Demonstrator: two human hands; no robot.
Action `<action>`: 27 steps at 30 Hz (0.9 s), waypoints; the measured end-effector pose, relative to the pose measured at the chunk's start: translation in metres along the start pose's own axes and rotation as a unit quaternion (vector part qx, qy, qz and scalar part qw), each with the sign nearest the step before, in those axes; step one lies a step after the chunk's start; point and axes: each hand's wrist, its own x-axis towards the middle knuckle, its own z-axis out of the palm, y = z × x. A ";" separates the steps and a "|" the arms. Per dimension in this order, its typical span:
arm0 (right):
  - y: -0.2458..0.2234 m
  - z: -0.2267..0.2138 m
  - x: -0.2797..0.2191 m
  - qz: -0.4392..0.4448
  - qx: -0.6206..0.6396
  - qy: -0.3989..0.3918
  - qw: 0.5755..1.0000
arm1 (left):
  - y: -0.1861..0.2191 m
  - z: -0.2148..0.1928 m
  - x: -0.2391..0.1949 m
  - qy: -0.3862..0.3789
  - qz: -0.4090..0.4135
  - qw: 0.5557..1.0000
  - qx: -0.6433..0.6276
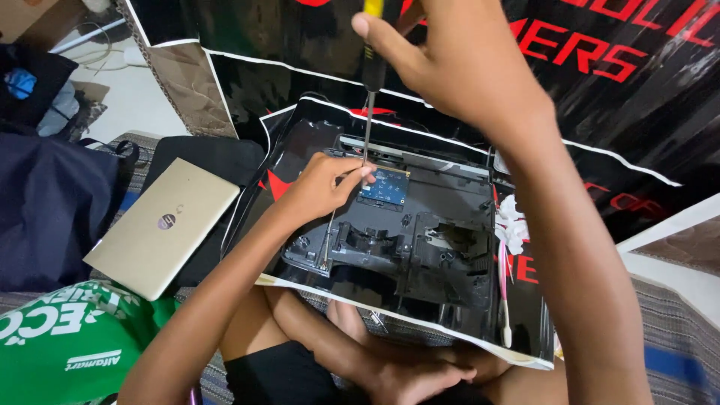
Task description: The person is repairing a laptop by removing the back cover and using a screwdriver to unscrew and remove a small circuit board. They then use a cloth to wipe the area before reinserting the board and screwing it back in place.
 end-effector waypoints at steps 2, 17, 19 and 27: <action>-0.002 -0.007 0.002 -0.003 0.106 -0.048 0.993 | 0.002 -0.004 0.000 -0.007 0.002 1.000 0.000; -0.001 0.009 0.001 0.041 0.017 0.017 0.999 | 0.010 -0.007 -0.002 -0.056 -0.050 0.997 0.001; -0.012 0.008 0.005 0.020 0.015 0.030 0.999 | 0.005 -0.001 -0.003 -0.024 -0.028 0.999 0.020; -0.034 -0.018 0.020 -0.019 0.222 -0.117 0.968 | 0.005 -0.010 -0.003 -0.063 -0.036 0.997 0.011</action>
